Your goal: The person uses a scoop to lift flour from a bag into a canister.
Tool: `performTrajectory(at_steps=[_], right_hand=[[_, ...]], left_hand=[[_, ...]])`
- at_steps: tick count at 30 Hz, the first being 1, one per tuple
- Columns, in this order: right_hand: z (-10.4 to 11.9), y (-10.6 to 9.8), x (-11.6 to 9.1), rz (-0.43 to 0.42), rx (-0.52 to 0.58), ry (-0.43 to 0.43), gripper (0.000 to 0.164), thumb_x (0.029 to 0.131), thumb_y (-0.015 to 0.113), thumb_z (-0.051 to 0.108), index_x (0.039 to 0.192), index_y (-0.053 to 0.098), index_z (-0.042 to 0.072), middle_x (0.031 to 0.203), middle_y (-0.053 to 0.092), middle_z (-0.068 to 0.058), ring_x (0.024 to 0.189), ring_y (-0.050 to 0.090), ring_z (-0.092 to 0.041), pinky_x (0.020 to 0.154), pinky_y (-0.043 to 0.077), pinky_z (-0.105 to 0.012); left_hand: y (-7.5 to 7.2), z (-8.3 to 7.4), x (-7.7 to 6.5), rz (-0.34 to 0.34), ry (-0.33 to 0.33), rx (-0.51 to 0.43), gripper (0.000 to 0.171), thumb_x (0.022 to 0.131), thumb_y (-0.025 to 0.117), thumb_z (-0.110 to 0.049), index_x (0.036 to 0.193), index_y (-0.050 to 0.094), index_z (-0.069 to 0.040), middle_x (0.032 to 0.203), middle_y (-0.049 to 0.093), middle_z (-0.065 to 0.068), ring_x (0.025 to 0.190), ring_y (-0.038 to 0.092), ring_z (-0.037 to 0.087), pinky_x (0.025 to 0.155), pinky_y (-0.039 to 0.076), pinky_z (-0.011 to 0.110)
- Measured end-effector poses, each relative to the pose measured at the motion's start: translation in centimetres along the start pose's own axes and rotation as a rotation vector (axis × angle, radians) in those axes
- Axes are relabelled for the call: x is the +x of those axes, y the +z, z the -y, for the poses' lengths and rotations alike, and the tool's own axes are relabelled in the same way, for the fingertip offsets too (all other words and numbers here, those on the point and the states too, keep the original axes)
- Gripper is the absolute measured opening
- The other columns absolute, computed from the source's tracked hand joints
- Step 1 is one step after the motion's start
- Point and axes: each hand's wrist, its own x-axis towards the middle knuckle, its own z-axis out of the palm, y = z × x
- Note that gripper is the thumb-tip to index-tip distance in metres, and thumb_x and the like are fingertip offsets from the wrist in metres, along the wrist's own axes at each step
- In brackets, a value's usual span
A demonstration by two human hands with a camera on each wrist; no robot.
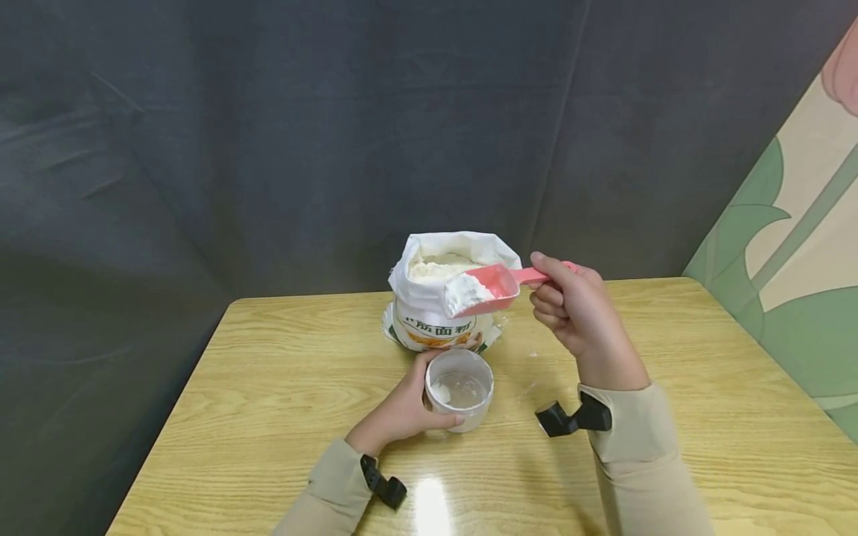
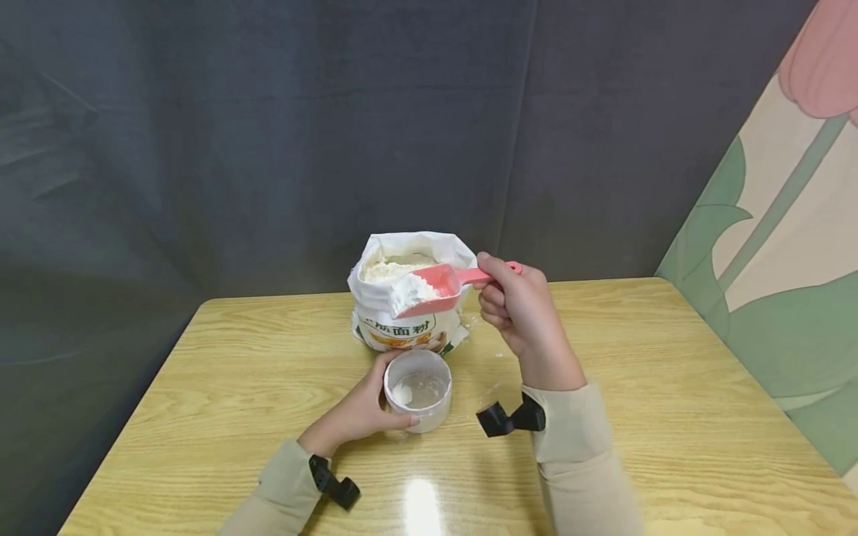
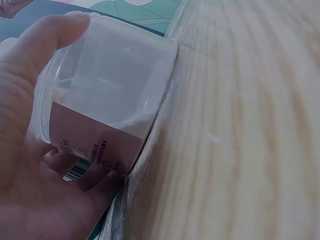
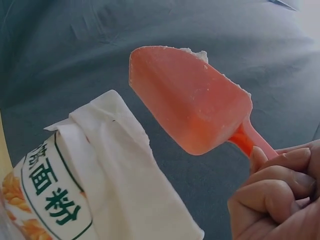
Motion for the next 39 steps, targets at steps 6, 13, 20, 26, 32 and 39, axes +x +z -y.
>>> performTrajectory(at_steps=[6, 13, 20, 26, 32, 39], right_hand=[[-1.4, -0.8, -0.7, 0.020, 0.036, -0.006, 0.048, 0.108, 0.047, 0.014, 0.064, 0.065, 0.009, 0.054, 0.021, 0.000, 0.046, 0.013, -0.013, 0.046, 0.007, -0.026], [-2.9, -1.6, -1.0, 0.026, 0.069, 0.005, 0.050, 0.108, 0.043, 0.012, 0.063, 0.063, 0.010, 0.053, 0.019, 0.001, 0.046, 0.012, -0.012, 0.046, 0.004, -0.026], [-3.9, -2.5, -1.2, 0.045, 0.059, 0.013, 0.050, 0.108, 0.042, 0.012, 0.063, 0.065, 0.010, 0.053, 0.021, 0.002, 0.046, 0.012, -0.012, 0.045, 0.006, -0.026], [-4.5, -3.1, -1.2, 0.068, 0.043, 0.039, 0.049, 0.108, 0.042, 0.011, 0.064, 0.063, 0.011, 0.053, 0.022, 0.002, 0.046, 0.014, -0.012, 0.045, 0.008, -0.025], [-4.8, -3.6, -0.8, 0.095, 0.010, 0.089, 0.047, 0.108, 0.043, 0.011, 0.065, 0.063, 0.011, 0.052, 0.026, 0.004, 0.045, 0.018, -0.009, 0.044, 0.010, -0.023], [-5.3, -3.8, -0.4, 0.090, -0.131, 0.141, 0.044, 0.106, 0.049, 0.013, 0.066, 0.066, 0.010, 0.050, 0.037, 0.008, 0.043, 0.029, -0.004, 0.045, 0.015, -0.023]], left_hand=[[0.0, 0.2, 0.0, 0.007, -0.003, -0.008, 0.104, 0.072, 0.093, -0.017, 0.152, 0.027, -0.015, 0.149, 0.042, 0.008, 0.139, 0.041, 0.029, 0.117, 0.029, 0.050], [0.2, 0.2, 0.0, 0.014, -0.007, -0.018, 0.103, 0.072, 0.093, -0.016, 0.152, 0.026, -0.014, 0.149, 0.042, 0.009, 0.138, 0.041, 0.029, 0.117, 0.030, 0.050], [0.4, 0.3, 0.1, 0.016, -0.010, -0.017, 0.102, 0.072, 0.093, -0.016, 0.151, 0.027, -0.016, 0.149, 0.042, 0.007, 0.138, 0.041, 0.027, 0.117, 0.029, 0.049], [0.4, 0.2, 0.0, 0.017, -0.020, -0.019, 0.104, 0.072, 0.093, -0.017, 0.151, 0.026, -0.018, 0.151, 0.040, 0.009, 0.139, 0.041, 0.027, 0.117, 0.028, 0.049], [0.1, 0.0, 0.0, 0.012, -0.027, -0.004, 0.104, 0.072, 0.093, -0.018, 0.152, 0.025, -0.018, 0.152, 0.039, 0.009, 0.140, 0.040, 0.027, 0.117, 0.029, 0.049], [-0.1, -0.1, 0.0, 0.012, -0.033, -0.010, 0.103, 0.073, 0.092, -0.016, 0.152, 0.026, -0.015, 0.152, 0.038, 0.009, 0.140, 0.039, 0.027, 0.117, 0.030, 0.048]])
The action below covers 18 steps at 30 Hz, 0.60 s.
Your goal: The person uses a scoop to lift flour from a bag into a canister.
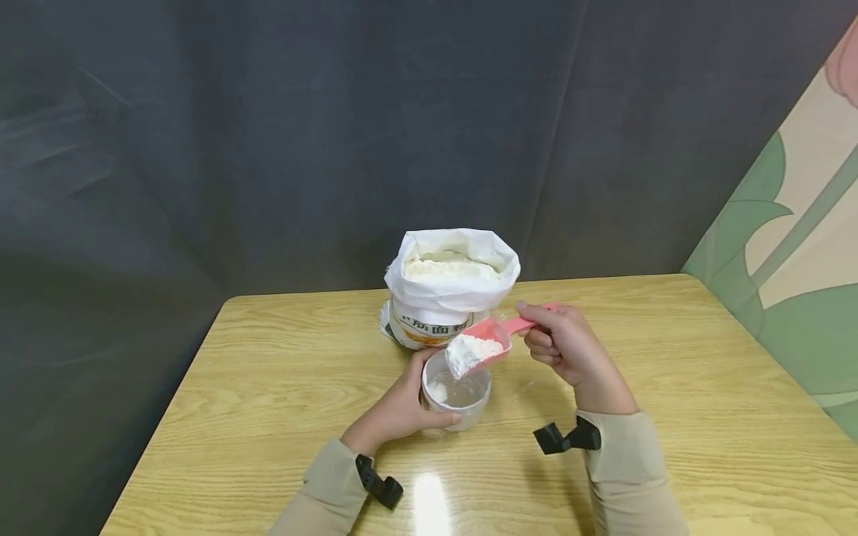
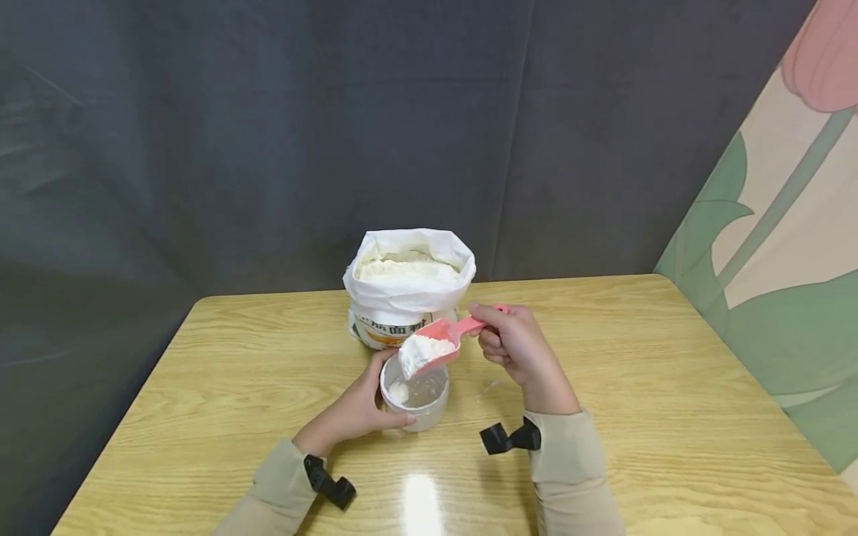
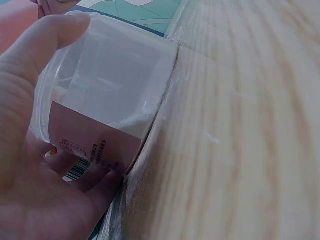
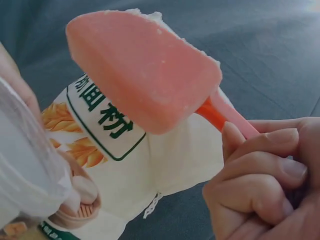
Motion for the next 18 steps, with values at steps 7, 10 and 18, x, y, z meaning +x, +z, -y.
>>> performTrajectory(at_steps=[7, 10, 18], right_hand=[[-0.2, 0.3, 0.2, -0.070, -0.140, 0.025, 0.040, 0.104, 0.055, 0.017, 0.066, 0.066, 0.012, 0.050, 0.039, 0.007, 0.043, 0.031, -0.003, 0.044, 0.021, -0.022], [-0.2, 0.5, 0.1, -0.096, -0.201, 0.032, 0.040, 0.103, 0.057, 0.017, 0.064, 0.064, 0.013, 0.049, 0.038, 0.007, 0.043, 0.030, -0.003, 0.043, 0.022, -0.021], [-0.1, 1.3, 0.1, -0.168, -0.382, 0.046, 0.041, 0.100, 0.061, 0.020, 0.060, 0.056, 0.014, 0.048, 0.037, 0.008, 0.043, 0.027, -0.006, 0.043, 0.023, -0.021]], left_hand=[[0.0, 0.0, -0.1, -0.002, -0.004, 0.009, 0.104, 0.073, 0.092, -0.017, 0.153, 0.025, -0.015, 0.152, 0.038, 0.009, 0.141, 0.038, 0.026, 0.118, 0.028, 0.048], [0.0, 0.0, -0.1, -0.005, -0.006, 0.007, 0.105, 0.073, 0.093, -0.017, 0.153, 0.025, -0.015, 0.152, 0.038, 0.009, 0.142, 0.038, 0.025, 0.118, 0.027, 0.048], [0.0, -0.1, -0.1, -0.005, -0.006, 0.013, 0.104, 0.073, 0.093, -0.018, 0.152, 0.026, -0.015, 0.154, 0.037, 0.009, 0.143, 0.037, 0.026, 0.118, 0.027, 0.048]])
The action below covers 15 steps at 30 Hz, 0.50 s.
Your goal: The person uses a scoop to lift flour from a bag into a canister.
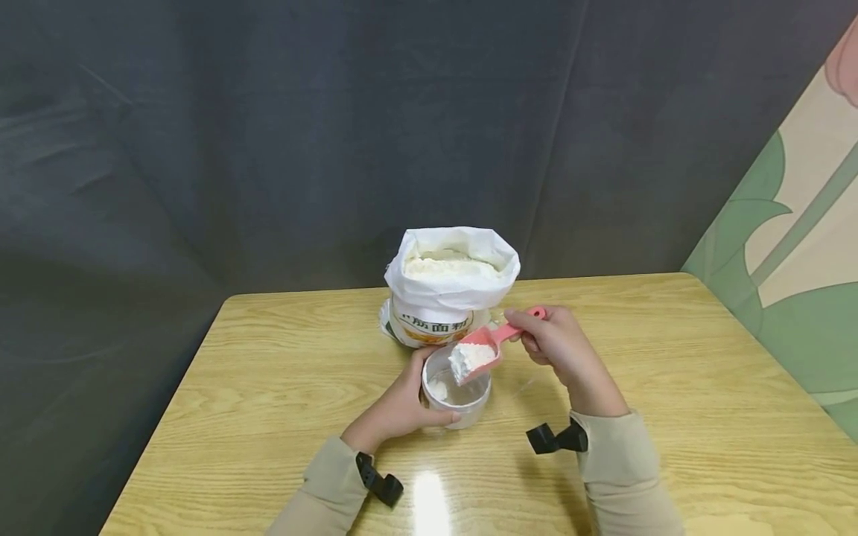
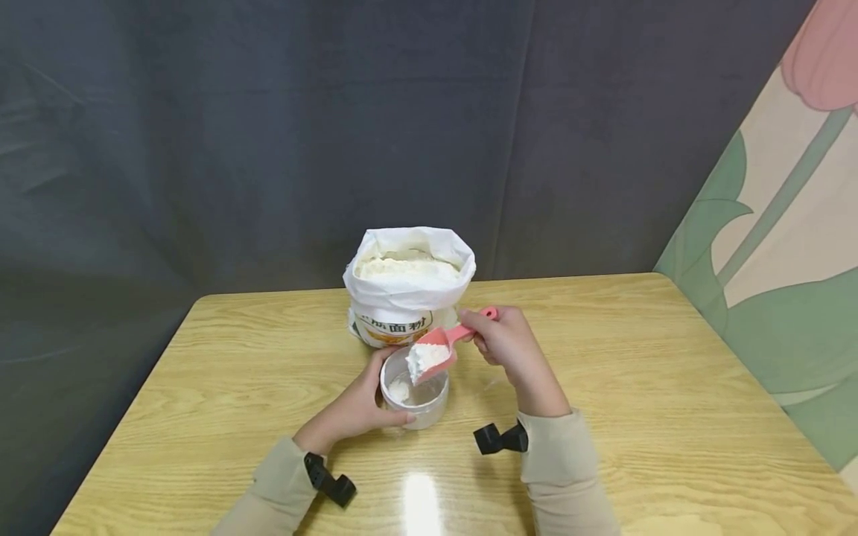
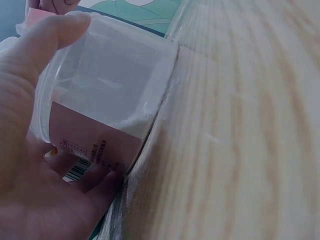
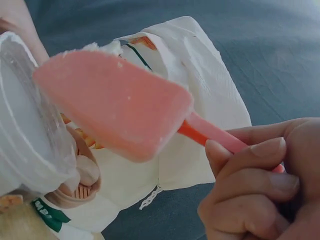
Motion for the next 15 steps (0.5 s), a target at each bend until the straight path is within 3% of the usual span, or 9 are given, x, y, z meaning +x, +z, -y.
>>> performTrajectory(at_steps=[6, 15], right_hand=[[0.29, 0.51, -0.21, -0.056, -0.098, 0.000, 0.043, 0.099, 0.063, 0.021, 0.059, 0.051, 0.013, 0.047, 0.035, 0.007, 0.044, 0.027, -0.007, 0.043, 0.023, -0.022], [0.72, 1.01, -0.41, -0.061, -0.236, -0.011, 0.045, 0.098, 0.066, 0.025, 0.057, 0.051, 0.013, 0.048, 0.039, 0.005, 0.047, 0.031, -0.011, 0.046, 0.028, -0.026]], left_hand=[[-0.07, -0.07, 0.00, -0.002, -0.006, 0.010, 0.104, 0.073, 0.093, -0.018, 0.152, 0.026, -0.015, 0.154, 0.037, 0.009, 0.143, 0.036, 0.026, 0.118, 0.027, 0.048], [-0.05, -0.05, 0.01, 0.000, -0.009, 0.008, 0.103, 0.074, 0.092, -0.019, 0.152, 0.026, -0.016, 0.154, 0.037, 0.010, 0.143, 0.036, 0.026, 0.117, 0.026, 0.047]])
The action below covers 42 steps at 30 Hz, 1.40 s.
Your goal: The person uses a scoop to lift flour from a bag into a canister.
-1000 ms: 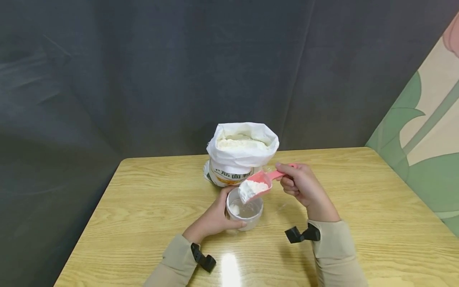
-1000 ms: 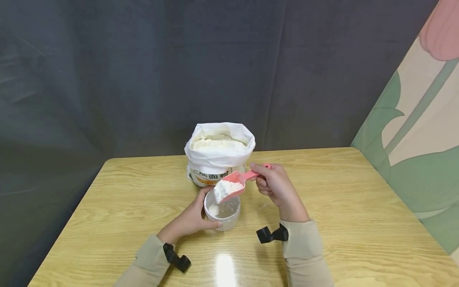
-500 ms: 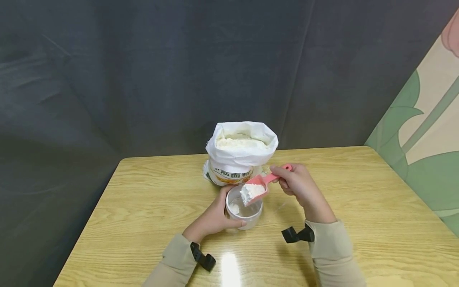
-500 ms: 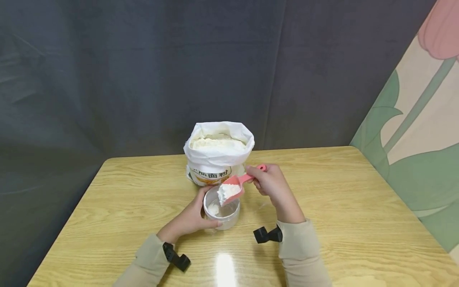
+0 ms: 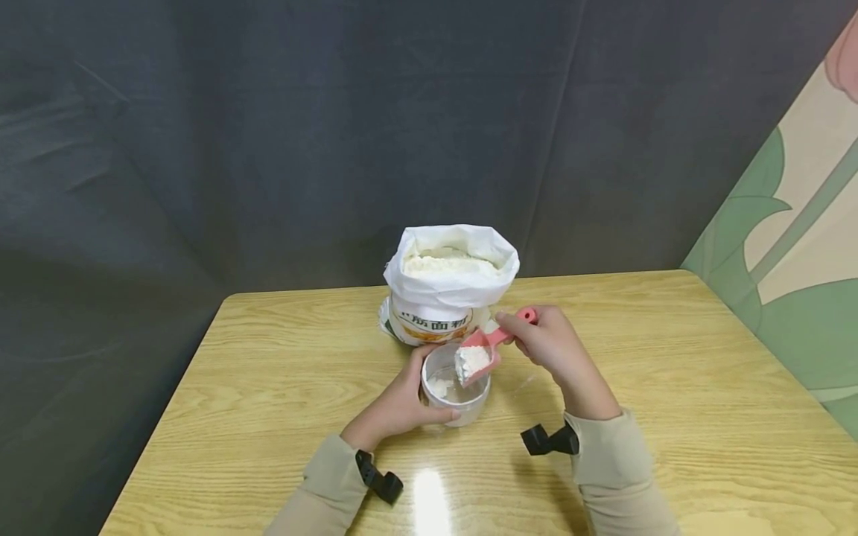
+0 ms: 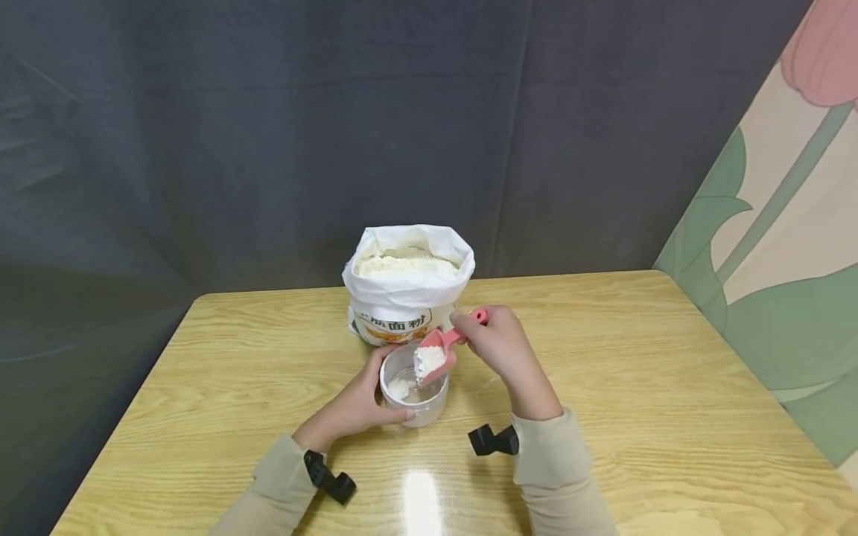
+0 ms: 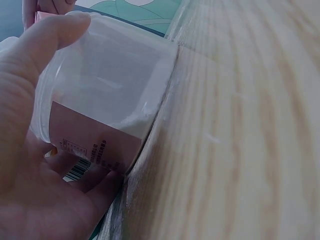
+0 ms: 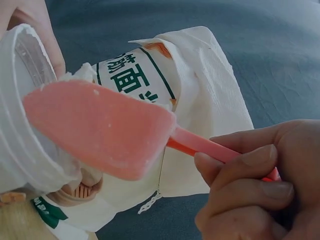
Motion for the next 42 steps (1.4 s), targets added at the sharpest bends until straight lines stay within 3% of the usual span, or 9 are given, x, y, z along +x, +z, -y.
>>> performTrajectory(at_steps=[15, 24, 42], right_hand=[[-0.12, 0.51, -0.11, 0.001, -0.065, -0.057, 0.042, 0.098, 0.065, 0.022, 0.061, 0.049, 0.012, 0.054, 0.041, 0.003, 0.053, 0.037, -0.015, 0.049, 0.031, -0.027], [0.21, 0.83, -0.40, 0.012, -0.180, -0.120, 0.037, 0.097, 0.066, 0.026, 0.067, 0.054, 0.009, 0.057, 0.040, 0.004, 0.054, 0.035, -0.015, 0.049, 0.029, -0.028], [0.11, 0.78, -0.35, 0.000, -0.171, -0.110, 0.036, 0.097, 0.066, 0.025, 0.069, 0.055, 0.006, 0.058, 0.042, 0.002, 0.054, 0.037, -0.016, 0.049, 0.031, -0.028]], left_hand=[[0.00, -0.05, 0.00, 0.001, -0.003, 0.015, 0.105, 0.073, 0.093, -0.019, 0.153, 0.025, -0.017, 0.154, 0.037, 0.009, 0.143, 0.036, 0.026, 0.118, 0.025, 0.049], [-0.02, 0.11, 0.11, 0.005, 0.015, -0.007, 0.104, 0.073, 0.092, -0.017, 0.153, 0.025, -0.016, 0.153, 0.038, 0.010, 0.142, 0.037, 0.026, 0.118, 0.026, 0.048], [0.05, 0.28, 0.17, 0.000, 0.013, 0.017, 0.106, 0.072, 0.093, -0.016, 0.152, 0.024, -0.017, 0.154, 0.038, 0.008, 0.142, 0.037, 0.022, 0.118, 0.026, 0.045]])
